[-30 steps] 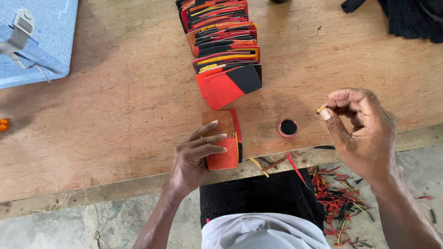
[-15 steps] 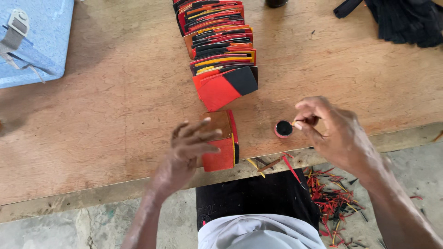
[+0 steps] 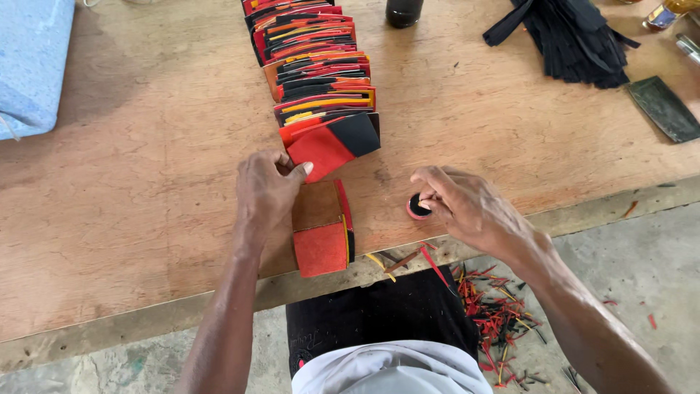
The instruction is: The person applies a liquid finish or dye to the edges of several small leather wallet components using a small applicator tool.
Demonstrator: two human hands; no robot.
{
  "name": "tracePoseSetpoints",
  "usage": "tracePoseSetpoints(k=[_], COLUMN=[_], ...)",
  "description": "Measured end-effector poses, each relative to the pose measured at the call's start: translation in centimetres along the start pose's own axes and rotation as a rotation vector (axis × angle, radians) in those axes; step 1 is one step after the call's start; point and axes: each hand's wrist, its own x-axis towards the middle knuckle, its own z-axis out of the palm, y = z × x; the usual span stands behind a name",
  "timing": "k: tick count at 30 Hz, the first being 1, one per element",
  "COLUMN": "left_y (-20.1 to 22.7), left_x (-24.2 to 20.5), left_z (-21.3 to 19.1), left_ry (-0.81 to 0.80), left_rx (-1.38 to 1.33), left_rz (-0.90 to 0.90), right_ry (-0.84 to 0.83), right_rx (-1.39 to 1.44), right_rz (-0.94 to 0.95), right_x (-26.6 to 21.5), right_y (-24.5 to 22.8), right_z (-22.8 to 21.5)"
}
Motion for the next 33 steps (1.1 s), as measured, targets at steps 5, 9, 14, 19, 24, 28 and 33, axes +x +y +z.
tracePoseSetpoints(k=[5,9,14,19,24,28,33], left_y=[0.5,1.1,1.4,1.7,3.6,5.7,7.4], left_x=[0.0,0.1,0.2,0.3,-1.4,-3.9,-5.5], left_z=[-0.6,-0.9,-0.5,-0.1,1.8,2.6,2.4], left_ry=[-0.016,0.078,0.232,0.135,-0.016,-0.331,-0.447], left_rx=[-0.191,-0.403,-0.859,-1.012,-1.116,-1.422,-1.523], left_rz=[-0.061,0.092,0.284,0.319,0.258,0.107,0.157], right_ry=[-0.005,-0.008,0.050,0.171,0.408,0.523,0.578], right_rx=[-0.016,-0.007,0.056,0.122,0.223,0.405,0.524], right_rz=[-0.026,0.003,0.065,0.125,-0.016,-0.074,-0.079], right_x=[0.1,0.1,-0.2,-0.6,-0.2,0.4,1.6], right_y=[-0.2,-0.4,-0.5,-1.4,-2.3,-3.4,-4.7], right_z=[0.2,0.1,-0.6,-1.3,-3.1,-3.6,-3.3])
